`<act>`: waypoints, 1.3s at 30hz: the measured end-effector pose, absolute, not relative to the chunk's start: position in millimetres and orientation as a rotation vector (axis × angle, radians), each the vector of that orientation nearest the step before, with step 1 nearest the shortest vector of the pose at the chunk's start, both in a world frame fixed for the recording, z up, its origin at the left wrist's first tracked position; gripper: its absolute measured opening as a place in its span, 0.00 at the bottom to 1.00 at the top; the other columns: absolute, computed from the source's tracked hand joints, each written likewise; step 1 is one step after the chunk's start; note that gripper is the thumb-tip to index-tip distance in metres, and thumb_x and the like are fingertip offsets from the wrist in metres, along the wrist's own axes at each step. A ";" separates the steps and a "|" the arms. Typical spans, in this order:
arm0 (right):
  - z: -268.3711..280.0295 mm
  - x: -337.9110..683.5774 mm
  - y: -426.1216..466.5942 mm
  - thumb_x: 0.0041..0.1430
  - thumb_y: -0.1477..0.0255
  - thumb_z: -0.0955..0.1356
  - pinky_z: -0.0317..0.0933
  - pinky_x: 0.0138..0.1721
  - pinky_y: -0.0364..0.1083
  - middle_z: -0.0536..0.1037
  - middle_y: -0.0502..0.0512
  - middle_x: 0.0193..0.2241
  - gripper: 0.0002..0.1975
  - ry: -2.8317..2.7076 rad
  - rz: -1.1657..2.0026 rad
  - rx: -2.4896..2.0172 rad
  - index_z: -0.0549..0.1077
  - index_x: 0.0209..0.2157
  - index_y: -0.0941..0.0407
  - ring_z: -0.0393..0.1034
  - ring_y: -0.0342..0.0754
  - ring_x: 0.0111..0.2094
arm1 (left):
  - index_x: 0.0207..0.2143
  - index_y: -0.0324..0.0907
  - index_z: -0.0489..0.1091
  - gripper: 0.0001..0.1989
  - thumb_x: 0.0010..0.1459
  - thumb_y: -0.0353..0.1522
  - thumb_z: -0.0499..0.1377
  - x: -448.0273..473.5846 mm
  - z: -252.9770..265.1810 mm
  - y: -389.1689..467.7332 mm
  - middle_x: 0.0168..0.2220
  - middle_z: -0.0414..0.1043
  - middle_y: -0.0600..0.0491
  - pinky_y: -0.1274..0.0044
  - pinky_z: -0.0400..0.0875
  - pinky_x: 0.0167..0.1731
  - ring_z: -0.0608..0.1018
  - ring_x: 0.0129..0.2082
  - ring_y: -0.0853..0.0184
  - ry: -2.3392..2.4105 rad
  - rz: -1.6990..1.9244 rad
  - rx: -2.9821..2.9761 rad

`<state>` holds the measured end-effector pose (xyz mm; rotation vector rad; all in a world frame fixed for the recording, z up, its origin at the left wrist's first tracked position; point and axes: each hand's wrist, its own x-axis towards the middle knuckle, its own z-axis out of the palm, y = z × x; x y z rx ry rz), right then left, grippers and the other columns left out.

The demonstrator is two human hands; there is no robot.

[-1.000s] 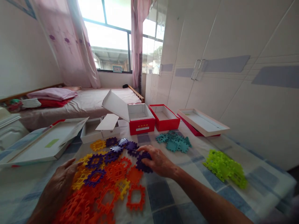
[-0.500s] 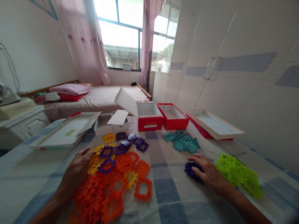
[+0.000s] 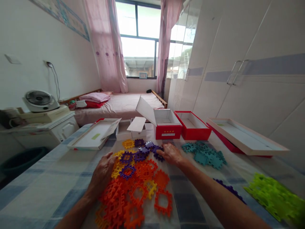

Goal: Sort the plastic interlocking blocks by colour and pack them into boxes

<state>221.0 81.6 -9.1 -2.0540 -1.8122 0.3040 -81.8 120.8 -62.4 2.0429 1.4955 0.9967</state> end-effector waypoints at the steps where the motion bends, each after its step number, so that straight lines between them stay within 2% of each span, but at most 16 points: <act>1: -13.4 220.9 87.3 0.54 0.60 0.66 0.59 0.39 0.48 0.72 0.64 0.38 0.16 -1.789 0.318 -2.055 0.72 0.34 0.59 0.68 0.55 0.39 | 0.43 0.41 0.71 0.27 0.58 0.47 0.41 -81.7 -63.1 121.1 0.54 0.60 0.46 0.65 0.60 0.55 0.66 0.53 0.59 1.491 1.004 2.048; 3: -19.3 225.5 93.5 0.52 0.62 0.67 0.59 0.35 0.47 0.73 0.61 0.34 0.14 -1.744 0.361 -2.040 0.71 0.32 0.60 0.68 0.53 0.36 | 0.43 0.41 0.71 0.26 0.59 0.46 0.41 -81.0 -63.7 121.1 0.53 0.62 0.47 0.65 0.60 0.55 0.67 0.53 0.60 1.490 1.020 2.063; 8: -16.4 247.0 90.6 0.58 0.66 0.59 0.55 0.25 0.41 0.70 0.51 0.23 0.14 -1.736 0.544 -1.945 0.70 0.31 0.60 0.64 0.44 0.26 | 0.43 0.41 0.71 0.26 0.59 0.46 0.41 -78.4 -61.3 118.9 0.53 0.62 0.47 0.66 0.61 0.54 0.67 0.52 0.60 1.510 1.032 2.051; 10: -12.8 249.1 86.1 0.57 0.66 0.60 0.54 0.24 0.41 0.68 0.49 0.21 0.13 -1.790 0.600 -1.908 0.70 0.28 0.60 0.62 0.43 0.24 | 0.42 0.41 0.71 0.26 0.59 0.46 0.41 -77.2 -59.3 117.6 0.53 0.63 0.47 0.66 0.61 0.54 0.67 0.52 0.60 1.513 1.023 2.050; 12: -11.0 244.9 82.0 0.52 0.67 0.64 0.54 0.26 0.41 0.68 0.50 0.22 0.10 -1.836 0.602 -1.899 0.70 0.25 0.59 0.62 0.43 0.25 | 0.43 0.40 0.70 0.27 0.59 0.46 0.41 -76.2 -57.3 116.5 0.53 0.63 0.46 0.66 0.61 0.54 0.67 0.52 0.60 1.521 1.015 2.047; 14: -11.5 236.5 79.9 0.49 0.68 0.66 0.55 0.30 0.42 0.70 0.53 0.27 0.08 -1.836 0.551 -1.928 0.70 0.26 0.60 0.64 0.45 0.29 | 0.44 0.40 0.70 0.27 0.58 0.47 0.40 -75.7 -56.1 116.0 0.53 0.63 0.45 0.66 0.61 0.54 0.67 0.53 0.59 1.530 1.011 2.044; 17: -14.2 225.3 82.2 0.45 0.66 0.68 0.56 0.37 0.45 0.71 0.59 0.37 0.15 -1.779 0.476 -1.988 0.71 0.35 0.60 0.65 0.51 0.38 | 0.43 0.40 0.70 0.27 0.58 0.47 0.40 -76.0 -56.6 116.5 0.53 0.63 0.46 0.66 0.60 0.54 0.67 0.53 0.59 1.526 1.016 2.046; 19: -15.9 223.1 86.0 0.42 0.65 0.70 0.57 0.38 0.46 0.70 0.60 0.40 0.20 -1.753 0.483 -2.006 0.70 0.39 0.60 0.65 0.53 0.40 | 0.44 0.40 0.70 0.27 0.59 0.47 0.41 -76.4 -57.6 117.0 0.53 0.63 0.46 0.66 0.60 0.55 0.67 0.53 0.60 1.521 1.021 2.035; 24: -13.0 233.4 93.8 0.38 0.66 0.72 0.58 0.30 0.44 0.73 0.55 0.29 0.17 -1.742 0.633 -1.953 0.71 0.32 0.60 0.67 0.50 0.33 | 0.43 0.41 0.71 0.27 0.58 0.47 0.41 -75.7 -56.7 115.6 0.53 0.62 0.47 0.66 0.60 0.54 0.67 0.53 0.59 1.530 1.020 2.026; 29: -2.9 229.5 108.4 0.45 0.71 0.67 0.57 0.26 0.40 0.73 0.52 0.27 0.11 -1.663 0.741 -1.793 0.69 0.33 0.60 0.66 0.44 0.28 | 0.43 0.41 0.71 0.27 0.59 0.46 0.41 -74.9 -53.8 113.1 0.53 0.62 0.47 0.67 0.60 0.55 0.67 0.53 0.60 1.540 1.008 2.043; 33: -9.9 208.9 133.1 0.50 0.71 0.63 0.58 0.27 0.40 0.73 0.53 0.28 0.13 -1.520 0.719 -1.787 0.68 0.38 0.62 0.66 0.43 0.27 | 0.44 0.41 0.71 0.27 0.59 0.46 0.40 -75.6 -55.8 114.1 0.54 0.62 0.47 0.67 0.60 0.55 0.66 0.54 0.60 1.549 0.998 2.060; 39: -25.4 198.3 150.3 0.44 0.70 0.67 0.56 0.30 0.42 0.73 0.55 0.28 0.14 -1.421 0.598 -1.909 0.69 0.34 0.62 0.67 0.49 0.32 | 0.43 0.41 0.71 0.26 0.60 0.45 0.40 -75.9 -56.7 115.1 0.53 0.62 0.47 0.67 0.59 0.55 0.65 0.54 0.60 1.528 1.014 2.084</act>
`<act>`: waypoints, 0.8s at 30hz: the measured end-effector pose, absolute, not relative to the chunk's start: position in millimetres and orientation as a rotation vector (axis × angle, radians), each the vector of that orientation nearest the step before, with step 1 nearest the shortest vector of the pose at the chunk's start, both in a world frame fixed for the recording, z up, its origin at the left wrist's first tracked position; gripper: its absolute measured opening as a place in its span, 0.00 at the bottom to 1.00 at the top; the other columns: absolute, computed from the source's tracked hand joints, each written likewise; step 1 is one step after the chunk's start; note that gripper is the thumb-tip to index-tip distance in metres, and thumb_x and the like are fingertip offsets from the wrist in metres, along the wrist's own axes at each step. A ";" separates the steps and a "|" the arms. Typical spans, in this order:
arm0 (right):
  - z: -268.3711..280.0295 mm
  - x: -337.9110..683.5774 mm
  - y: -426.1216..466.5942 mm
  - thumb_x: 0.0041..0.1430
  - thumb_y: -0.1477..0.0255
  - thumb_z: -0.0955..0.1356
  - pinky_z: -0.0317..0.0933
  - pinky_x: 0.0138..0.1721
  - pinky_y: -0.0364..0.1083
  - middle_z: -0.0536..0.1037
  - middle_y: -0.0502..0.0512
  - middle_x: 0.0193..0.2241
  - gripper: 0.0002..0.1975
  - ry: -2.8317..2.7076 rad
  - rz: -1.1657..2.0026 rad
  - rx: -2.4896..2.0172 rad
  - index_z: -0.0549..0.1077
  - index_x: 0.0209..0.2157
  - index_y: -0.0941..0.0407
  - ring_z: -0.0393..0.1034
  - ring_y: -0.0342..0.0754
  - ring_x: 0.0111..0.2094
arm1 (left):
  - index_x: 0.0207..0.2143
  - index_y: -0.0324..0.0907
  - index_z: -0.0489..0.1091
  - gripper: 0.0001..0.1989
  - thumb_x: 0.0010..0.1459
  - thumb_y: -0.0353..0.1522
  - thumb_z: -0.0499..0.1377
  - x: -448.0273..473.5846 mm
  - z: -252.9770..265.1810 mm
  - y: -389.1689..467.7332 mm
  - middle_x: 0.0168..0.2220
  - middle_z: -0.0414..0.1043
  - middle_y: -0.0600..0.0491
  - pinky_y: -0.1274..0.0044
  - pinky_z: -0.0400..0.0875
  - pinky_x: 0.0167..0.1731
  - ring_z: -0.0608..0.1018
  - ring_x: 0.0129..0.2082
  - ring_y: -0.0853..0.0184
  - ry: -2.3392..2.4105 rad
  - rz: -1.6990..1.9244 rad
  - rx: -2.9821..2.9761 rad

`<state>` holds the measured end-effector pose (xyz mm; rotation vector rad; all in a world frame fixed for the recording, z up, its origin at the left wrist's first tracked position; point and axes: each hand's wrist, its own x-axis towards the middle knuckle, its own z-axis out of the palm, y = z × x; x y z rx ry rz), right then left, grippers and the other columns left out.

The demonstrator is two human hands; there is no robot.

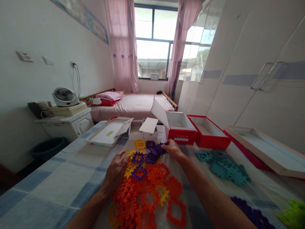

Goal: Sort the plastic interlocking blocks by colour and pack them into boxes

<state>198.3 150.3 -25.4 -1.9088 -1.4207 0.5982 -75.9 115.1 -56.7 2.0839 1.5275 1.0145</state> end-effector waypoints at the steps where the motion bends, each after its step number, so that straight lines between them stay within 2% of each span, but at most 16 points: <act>1: -26.3 199.1 150.0 0.43 0.70 0.68 0.57 0.31 0.42 0.73 0.56 0.29 0.15 -1.419 0.589 -1.919 0.70 0.35 0.62 0.67 0.50 0.33 | 0.44 0.41 0.71 0.26 0.60 0.45 0.40 -75.8 -56.8 115.0 0.53 0.62 0.47 0.67 0.59 0.55 0.65 0.54 0.60 1.522 1.012 2.085; 7: -30.8 201.6 148.4 0.45 0.71 0.68 0.59 0.34 0.42 0.74 0.58 0.36 0.21 -1.440 0.597 -1.938 0.69 0.43 0.62 0.69 0.50 0.38 | 0.44 0.41 0.70 0.26 0.60 0.45 0.40 -75.2 -58.3 115.1 0.53 0.62 0.46 0.66 0.59 0.55 0.65 0.54 0.61 1.532 1.015 2.067; 11: -29.5 200.6 149.2 0.40 0.68 0.72 0.60 0.38 0.43 0.74 0.60 0.41 0.26 -1.494 0.635 -1.909 0.70 0.44 0.61 0.67 0.53 0.44 | 0.43 0.41 0.70 0.26 0.60 0.45 0.39 -75.4 -59.3 116.7 0.53 0.62 0.46 0.66 0.59 0.55 0.65 0.54 0.61 1.535 1.005 2.072; 13: -27.8 200.9 149.5 0.37 0.69 0.73 0.60 0.36 0.43 0.75 0.59 0.38 0.24 -1.519 0.684 -1.892 0.72 0.40 0.61 0.68 0.54 0.42 | 0.43 0.41 0.71 0.26 0.60 0.45 0.39 -75.8 -59.9 117.5 0.53 0.61 0.46 0.66 0.58 0.55 0.65 0.54 0.61 1.537 1.005 2.068; 16: -26.6 203.0 148.0 0.36 0.71 0.73 0.60 0.28 0.42 0.76 0.56 0.28 0.16 -1.545 0.783 -1.853 0.74 0.32 0.62 0.70 0.51 0.32 | 0.43 0.41 0.71 0.27 0.60 0.46 0.39 -76.1 -60.5 117.7 0.54 0.61 0.46 0.66 0.58 0.56 0.65 0.54 0.61 1.527 1.010 2.078; 18: -27.0 205.2 143.9 0.37 0.73 0.73 0.59 0.26 0.42 0.76 0.55 0.26 0.13 -1.551 0.798 -1.811 0.73 0.29 0.62 0.70 0.49 0.29 | 0.43 0.40 0.71 0.27 0.60 0.46 0.39 -75.9 -60.2 117.2 0.53 0.62 0.46 0.66 0.58 0.56 0.65 0.54 0.60 1.525 1.014 2.083; 20: -27.1 207.3 137.1 0.40 0.72 0.72 0.59 0.28 0.42 0.76 0.56 0.28 0.12 -1.547 0.765 -1.761 0.73 0.30 0.61 0.70 0.49 0.31 | 0.44 0.40 0.70 0.27 0.60 0.45 0.39 -75.3 -59.3 116.6 0.53 0.62 0.46 0.66 0.58 0.56 0.65 0.54 0.61 1.537 1.015 2.074; 24: -21.8 206.7 124.1 0.52 0.65 0.66 0.61 0.33 0.43 0.75 0.59 0.34 0.16 -1.540 0.758 -1.645 0.72 0.37 0.62 0.69 0.49 0.36 | 0.43 0.40 0.71 0.28 0.60 0.46 0.39 -73.8 -56.9 116.1 0.53 0.62 0.45 0.66 0.59 0.55 0.65 0.54 0.60 1.555 0.990 2.070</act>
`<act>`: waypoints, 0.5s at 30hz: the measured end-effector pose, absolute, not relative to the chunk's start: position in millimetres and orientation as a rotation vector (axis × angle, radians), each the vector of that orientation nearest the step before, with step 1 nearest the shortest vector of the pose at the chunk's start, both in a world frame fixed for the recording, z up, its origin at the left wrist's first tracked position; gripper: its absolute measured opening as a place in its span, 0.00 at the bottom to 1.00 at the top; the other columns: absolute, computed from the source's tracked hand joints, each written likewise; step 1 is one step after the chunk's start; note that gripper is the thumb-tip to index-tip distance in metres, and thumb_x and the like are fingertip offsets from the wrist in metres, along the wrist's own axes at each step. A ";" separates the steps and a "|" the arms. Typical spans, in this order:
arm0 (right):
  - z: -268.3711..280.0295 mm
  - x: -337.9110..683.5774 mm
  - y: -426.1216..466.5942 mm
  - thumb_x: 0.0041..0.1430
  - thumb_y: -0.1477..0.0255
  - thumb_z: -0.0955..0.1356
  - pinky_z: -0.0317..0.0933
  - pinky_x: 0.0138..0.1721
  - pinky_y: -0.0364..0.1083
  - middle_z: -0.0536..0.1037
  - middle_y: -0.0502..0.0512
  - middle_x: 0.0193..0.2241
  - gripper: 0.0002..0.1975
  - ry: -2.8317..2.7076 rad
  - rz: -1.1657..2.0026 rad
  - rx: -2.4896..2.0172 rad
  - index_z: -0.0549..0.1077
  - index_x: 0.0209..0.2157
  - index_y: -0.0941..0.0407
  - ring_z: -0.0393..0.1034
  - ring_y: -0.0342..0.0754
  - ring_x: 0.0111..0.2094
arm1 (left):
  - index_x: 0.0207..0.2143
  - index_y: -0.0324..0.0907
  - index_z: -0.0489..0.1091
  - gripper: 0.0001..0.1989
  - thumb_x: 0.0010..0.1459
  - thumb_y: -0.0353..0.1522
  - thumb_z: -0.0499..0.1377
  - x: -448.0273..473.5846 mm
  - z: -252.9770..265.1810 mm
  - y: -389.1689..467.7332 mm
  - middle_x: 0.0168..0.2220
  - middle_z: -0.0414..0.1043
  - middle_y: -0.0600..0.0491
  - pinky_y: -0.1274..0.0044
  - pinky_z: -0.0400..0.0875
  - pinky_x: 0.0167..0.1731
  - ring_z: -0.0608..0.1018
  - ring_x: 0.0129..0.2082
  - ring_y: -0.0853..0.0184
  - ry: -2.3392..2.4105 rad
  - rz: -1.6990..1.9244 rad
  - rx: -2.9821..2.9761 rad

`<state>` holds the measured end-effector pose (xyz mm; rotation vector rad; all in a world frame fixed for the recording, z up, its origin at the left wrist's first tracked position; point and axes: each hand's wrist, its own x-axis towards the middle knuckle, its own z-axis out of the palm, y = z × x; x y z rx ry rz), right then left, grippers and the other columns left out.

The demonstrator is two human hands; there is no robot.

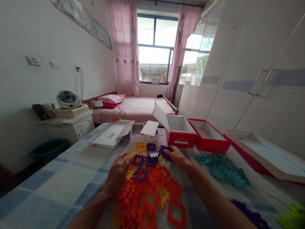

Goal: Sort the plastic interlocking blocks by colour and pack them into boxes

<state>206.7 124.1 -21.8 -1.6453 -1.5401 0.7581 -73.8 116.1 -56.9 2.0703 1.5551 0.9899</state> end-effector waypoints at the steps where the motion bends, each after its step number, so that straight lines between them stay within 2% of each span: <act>1: -19.5 204.6 122.9 0.54 0.63 0.64 0.61 0.33 0.42 0.75 0.58 0.35 0.18 -1.551 0.772 -1.615 0.71 0.39 0.62 0.69 0.48 0.36 | 0.43 0.40 0.71 0.28 0.60 0.46 0.39 -73.6 -56.5 116.1 0.54 0.62 0.45 0.66 0.59 0.55 0.65 0.55 0.60 1.555 0.984 2.073; 4: -13.8 193.4 125.8 0.55 0.61 0.62 0.59 0.30 0.42 0.75 0.55 0.32 0.18 -1.627 0.793 -1.575 0.71 0.38 0.61 0.68 0.46 0.31 | 0.44 0.40 0.71 0.28 0.60 0.46 0.38 -73.9 -56.2 116.1 0.54 0.62 0.45 0.66 0.59 0.55 0.65 0.54 0.60 1.557 0.976 2.073; 8: -12.4 175.6 134.0 0.51 0.64 0.66 0.54 0.27 0.41 0.72 0.51 0.25 0.12 -1.748 0.738 -1.634 0.70 0.30 0.60 0.63 0.44 0.27 | 0.44 0.40 0.70 0.28 0.60 0.46 0.38 -75.3 -57.0 116.4 0.54 0.61 0.45 0.66 0.58 0.56 0.64 0.55 0.60 1.550 0.964 2.077; 15: -8.8 162.3 128.8 0.51 0.68 0.64 0.55 0.37 0.44 0.72 0.55 0.35 0.10 -1.900 0.580 -1.686 0.68 0.35 0.58 0.64 0.48 0.36 | 0.45 0.39 0.70 0.28 0.60 0.45 0.38 -75.0 -57.0 117.3 0.54 0.60 0.44 0.66 0.57 0.56 0.64 0.55 0.60 1.554 0.950 2.078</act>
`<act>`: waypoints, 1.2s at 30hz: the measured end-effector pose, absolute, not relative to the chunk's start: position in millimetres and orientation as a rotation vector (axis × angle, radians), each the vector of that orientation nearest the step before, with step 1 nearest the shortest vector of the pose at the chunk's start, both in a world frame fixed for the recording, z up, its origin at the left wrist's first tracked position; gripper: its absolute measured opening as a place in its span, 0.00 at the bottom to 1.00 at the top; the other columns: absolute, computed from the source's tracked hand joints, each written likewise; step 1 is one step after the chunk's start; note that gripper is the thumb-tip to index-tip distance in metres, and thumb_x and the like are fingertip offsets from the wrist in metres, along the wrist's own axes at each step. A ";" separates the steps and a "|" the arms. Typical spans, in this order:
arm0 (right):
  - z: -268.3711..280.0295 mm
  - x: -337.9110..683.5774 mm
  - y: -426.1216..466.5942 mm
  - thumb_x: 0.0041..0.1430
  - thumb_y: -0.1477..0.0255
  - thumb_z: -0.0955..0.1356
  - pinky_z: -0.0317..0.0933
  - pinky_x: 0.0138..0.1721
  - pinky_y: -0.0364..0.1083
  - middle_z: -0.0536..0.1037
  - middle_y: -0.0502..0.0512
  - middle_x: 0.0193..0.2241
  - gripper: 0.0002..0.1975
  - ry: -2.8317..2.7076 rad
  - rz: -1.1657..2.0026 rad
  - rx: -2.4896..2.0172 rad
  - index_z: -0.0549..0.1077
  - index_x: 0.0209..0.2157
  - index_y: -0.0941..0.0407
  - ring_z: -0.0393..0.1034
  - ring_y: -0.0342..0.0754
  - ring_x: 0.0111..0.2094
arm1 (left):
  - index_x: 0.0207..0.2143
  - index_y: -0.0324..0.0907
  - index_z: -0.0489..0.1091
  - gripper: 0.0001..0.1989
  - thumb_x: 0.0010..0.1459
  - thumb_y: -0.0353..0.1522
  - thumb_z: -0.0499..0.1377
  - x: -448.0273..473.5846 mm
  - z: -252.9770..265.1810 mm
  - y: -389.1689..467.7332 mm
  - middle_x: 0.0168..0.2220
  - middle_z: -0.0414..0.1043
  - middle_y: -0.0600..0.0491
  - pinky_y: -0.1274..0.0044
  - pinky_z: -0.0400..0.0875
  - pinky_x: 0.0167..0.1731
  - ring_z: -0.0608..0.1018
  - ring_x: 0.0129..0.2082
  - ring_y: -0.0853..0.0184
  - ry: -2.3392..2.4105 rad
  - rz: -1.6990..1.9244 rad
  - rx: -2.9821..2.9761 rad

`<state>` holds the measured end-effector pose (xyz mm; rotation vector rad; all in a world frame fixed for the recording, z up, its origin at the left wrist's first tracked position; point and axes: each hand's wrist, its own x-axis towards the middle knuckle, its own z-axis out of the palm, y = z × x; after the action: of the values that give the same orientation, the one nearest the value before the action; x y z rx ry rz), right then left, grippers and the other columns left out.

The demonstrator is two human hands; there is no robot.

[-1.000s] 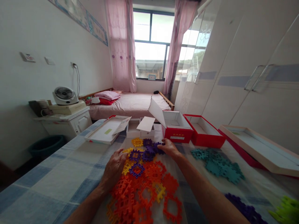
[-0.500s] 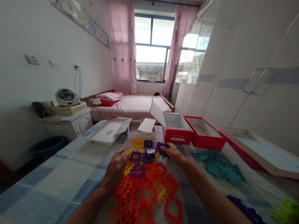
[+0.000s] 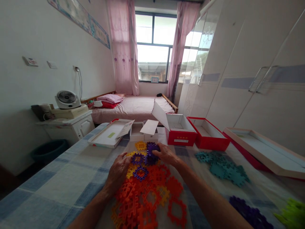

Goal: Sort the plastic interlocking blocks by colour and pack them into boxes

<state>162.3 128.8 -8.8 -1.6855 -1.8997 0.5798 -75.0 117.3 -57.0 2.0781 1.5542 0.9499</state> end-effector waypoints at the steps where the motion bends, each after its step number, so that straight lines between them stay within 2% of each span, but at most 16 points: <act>1: -7.9 161.8 128.5 0.51 0.68 0.64 0.55 0.38 0.44 0.72 0.56 0.37 0.11 -1.915 0.558 -1.692 0.68 0.36 0.58 0.63 0.49 0.38 | 0.45 0.39 0.70 0.28 0.60 0.45 0.38 -74.8 -56.9 117.2 0.54 0.60 0.45 0.66 0.57 0.56 0.64 0.55 0.61 1.558 0.947 2.078; 3: -6.6 161.7 130.2 0.51 0.68 0.64 0.55 0.39 0.45 0.72 0.57 0.38 0.11 -1.943 0.536 -1.706 0.68 0.36 0.58 0.63 0.50 0.39 | 0.45 0.40 0.70 0.28 0.60 0.45 0.38 -74.5 -56.4 116.8 0.54 0.61 0.45 0.66 0.57 0.56 0.64 0.55 0.61 1.562 0.945 2.082; 10: -5.1 167.7 141.9 0.47 0.68 0.66 0.56 0.32 0.42 0.73 0.54 0.32 0.12 -2.016 0.584 -1.714 0.70 0.35 0.58 0.65 0.48 0.33 | 0.42 0.41 0.71 0.26 0.60 0.44 0.39 -73.8 -54.7 115.9 0.52 0.64 0.45 0.65 0.60 0.54 0.67 0.53 0.61 1.565 0.977 2.106; 13: -3.4 167.1 137.8 0.46 0.68 0.67 0.56 0.33 0.42 0.72 0.54 0.33 0.12 -2.025 0.548 -1.695 0.69 0.34 0.59 0.65 0.48 0.34 | 0.43 0.41 0.71 0.26 0.60 0.44 0.40 -74.0 -56.2 117.4 0.52 0.64 0.45 0.65 0.61 0.54 0.67 0.52 0.61 1.561 0.992 2.096; 18: 5.3 155.7 117.9 0.48 0.71 0.67 0.55 0.38 0.43 0.68 0.57 0.38 0.10 -1.966 0.415 -1.642 0.67 0.34 0.59 0.62 0.47 0.38 | 0.43 0.42 0.71 0.25 0.60 0.44 0.40 -75.6 -59.6 120.0 0.52 0.64 0.47 0.67 0.61 0.54 0.67 0.53 0.62 1.555 0.994 2.119; 22: 22.0 160.5 85.7 0.51 0.71 0.66 0.56 0.36 0.42 0.70 0.53 0.33 0.07 -1.874 0.398 -1.629 0.66 0.33 0.58 0.63 0.45 0.34 | 0.44 0.39 0.71 0.28 0.59 0.46 0.39 -77.7 -57.6 118.8 0.51 0.64 0.45 0.67 0.60 0.54 0.67 0.53 0.61 1.537 0.965 2.126; 24: 33.1 179.0 60.8 0.52 0.69 0.67 0.57 0.35 0.42 0.71 0.52 0.32 0.10 -1.805 0.425 -1.584 0.67 0.36 0.58 0.64 0.45 0.33 | 0.44 0.38 0.71 0.30 0.58 0.46 0.38 -78.7 -56.0 118.3 0.51 0.64 0.44 0.67 0.60 0.54 0.67 0.52 0.60 1.532 0.956 2.135; 27: 45.5 222.0 13.5 0.52 0.68 0.67 0.58 0.40 0.43 0.72 0.53 0.38 0.21 -1.675 0.426 -1.595 0.65 0.49 0.56 0.66 0.47 0.38 | 0.44 0.38 0.71 0.31 0.57 0.48 0.38 -80.3 -55.5 120.0 0.51 0.64 0.44 0.66 0.60 0.54 0.67 0.52 0.59 1.526 0.930 2.163; 29: 46.1 251.0 -19.2 0.53 0.66 0.66 0.58 0.44 0.46 0.72 0.54 0.42 0.25 -1.627 0.402 -1.722 0.62 0.54 0.54 0.66 0.49 0.42 | 0.43 0.37 0.71 0.32 0.57 0.48 0.37 -81.3 -57.0 122.4 0.51 0.64 0.43 0.65 0.60 0.54 0.67 0.52 0.58 1.517 0.911 2.174; 33: 27.3 287.5 -66.3 0.53 0.67 0.64 0.55 0.50 0.50 0.70 0.57 0.46 0.22 -1.648 0.395 -1.934 0.66 0.51 0.54 0.64 0.52 0.47 | 0.43 0.38 0.71 0.32 0.57 0.49 0.37 -84.0 -62.4 126.2 0.52 0.63 0.42 0.64 0.60 0.54 0.67 0.52 0.57 1.515 0.923 2.178; 36: 7.0 297.3 -80.8 0.53 0.69 0.62 0.55 0.51 0.49 0.70 0.59 0.46 0.21 -1.709 0.367 -1.993 0.68 0.49 0.56 0.64 0.51 0.47 | 0.44 0.39 0.71 0.31 0.58 0.48 0.37 -86.1 -65.6 127.4 0.52 0.63 0.43 0.64 0.60 0.54 0.67 0.52 0.57 1.527 0.929 2.173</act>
<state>297.3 -80.8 7.0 -1.9931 -1.7088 0.3674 -86.1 127.4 -65.6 2.1731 1.5267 0.9292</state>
